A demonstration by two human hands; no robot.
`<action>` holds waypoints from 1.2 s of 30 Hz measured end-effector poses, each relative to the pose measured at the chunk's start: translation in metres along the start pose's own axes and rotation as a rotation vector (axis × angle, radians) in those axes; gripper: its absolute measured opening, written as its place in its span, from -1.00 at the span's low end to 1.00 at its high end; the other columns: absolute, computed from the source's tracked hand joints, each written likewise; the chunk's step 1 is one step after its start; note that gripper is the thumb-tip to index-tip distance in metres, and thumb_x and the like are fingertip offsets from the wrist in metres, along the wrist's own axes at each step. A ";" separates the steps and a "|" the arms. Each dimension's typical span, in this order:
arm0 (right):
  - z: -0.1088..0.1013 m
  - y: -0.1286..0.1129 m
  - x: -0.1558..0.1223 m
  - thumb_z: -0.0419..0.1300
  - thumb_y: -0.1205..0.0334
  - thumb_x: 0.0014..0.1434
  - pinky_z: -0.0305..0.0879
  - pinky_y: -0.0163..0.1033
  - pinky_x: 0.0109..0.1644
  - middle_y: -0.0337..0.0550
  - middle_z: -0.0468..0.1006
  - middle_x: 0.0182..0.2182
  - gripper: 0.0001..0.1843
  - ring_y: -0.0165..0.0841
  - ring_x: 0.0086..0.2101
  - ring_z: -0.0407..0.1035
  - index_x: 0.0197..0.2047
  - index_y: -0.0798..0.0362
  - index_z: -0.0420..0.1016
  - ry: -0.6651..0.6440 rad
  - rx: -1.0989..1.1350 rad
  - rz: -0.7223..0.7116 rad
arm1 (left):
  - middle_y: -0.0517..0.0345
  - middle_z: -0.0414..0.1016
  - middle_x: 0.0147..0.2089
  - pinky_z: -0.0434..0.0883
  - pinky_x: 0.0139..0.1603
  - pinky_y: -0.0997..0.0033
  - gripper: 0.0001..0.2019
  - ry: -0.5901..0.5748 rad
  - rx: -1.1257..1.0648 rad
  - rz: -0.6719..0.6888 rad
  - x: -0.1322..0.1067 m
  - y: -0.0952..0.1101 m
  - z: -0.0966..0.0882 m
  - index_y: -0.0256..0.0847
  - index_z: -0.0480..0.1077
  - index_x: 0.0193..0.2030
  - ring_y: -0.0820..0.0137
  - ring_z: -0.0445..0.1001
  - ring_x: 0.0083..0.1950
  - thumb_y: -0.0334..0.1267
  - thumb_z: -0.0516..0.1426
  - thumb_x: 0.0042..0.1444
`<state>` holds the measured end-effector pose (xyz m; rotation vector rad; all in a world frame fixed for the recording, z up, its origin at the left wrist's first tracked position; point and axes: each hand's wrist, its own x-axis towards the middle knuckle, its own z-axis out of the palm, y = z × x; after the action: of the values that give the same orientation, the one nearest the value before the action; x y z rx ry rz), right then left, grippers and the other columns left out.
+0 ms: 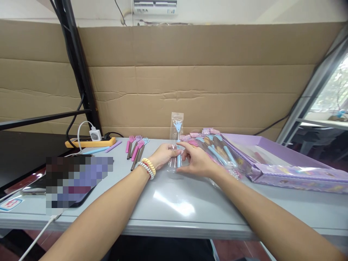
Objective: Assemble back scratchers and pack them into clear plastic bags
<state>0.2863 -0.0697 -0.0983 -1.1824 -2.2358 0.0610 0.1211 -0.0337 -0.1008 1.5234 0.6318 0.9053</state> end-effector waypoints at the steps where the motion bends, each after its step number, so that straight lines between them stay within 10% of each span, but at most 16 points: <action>1: 0.000 -0.001 0.000 0.38 0.08 -0.20 0.19 -0.27 -0.32 -0.25 0.45 -0.42 -0.12 -0.37 -0.41 0.33 0.19 0.06 0.19 0.010 -0.005 -0.004 | 0.13 0.41 -0.51 0.22 -0.42 0.49 -0.67 -0.014 0.004 0.013 0.000 0.001 0.001 -0.35 0.40 -0.51 0.51 0.30 -0.48 -0.06 0.29 -0.12; 10: 0.003 -0.001 0.000 0.26 0.23 -0.12 0.14 -0.31 -0.37 -0.27 0.44 -0.44 -0.45 -0.42 -0.46 0.31 0.01 0.01 0.32 0.079 -0.037 -0.072 | 0.11 0.43 -0.47 0.27 -0.36 0.45 -0.75 -0.007 -0.017 0.052 0.001 0.004 0.003 -0.34 0.41 -0.47 0.46 0.37 -0.41 -0.18 0.31 -0.16; 21: -0.005 0.007 0.002 0.18 0.38 -0.10 0.24 -0.30 -0.34 -0.21 0.44 -0.36 -0.34 -0.42 -0.43 0.31 0.12 0.06 0.19 0.009 0.064 -0.141 | 0.12 0.48 -0.45 0.40 -0.32 0.39 -0.80 0.125 -0.111 0.064 0.007 0.006 -0.002 -0.33 0.42 -0.36 0.41 0.45 -0.39 -0.32 0.27 -0.15; 36: -0.008 0.003 -0.003 0.12 0.26 -0.02 0.13 -0.35 -0.40 -0.28 0.48 -0.52 -0.60 -0.46 -0.52 0.31 -0.04 0.02 0.38 0.197 -0.225 -0.207 | 0.06 0.51 -0.38 0.41 -0.29 0.31 -0.65 0.113 -0.185 0.081 0.003 0.009 0.001 -0.36 0.39 -0.26 0.37 0.48 -0.36 -0.25 0.34 -0.17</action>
<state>0.2938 -0.0724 -0.0938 -1.0137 -2.2164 -0.3828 0.1231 -0.0330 -0.0918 1.3474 0.5540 1.0871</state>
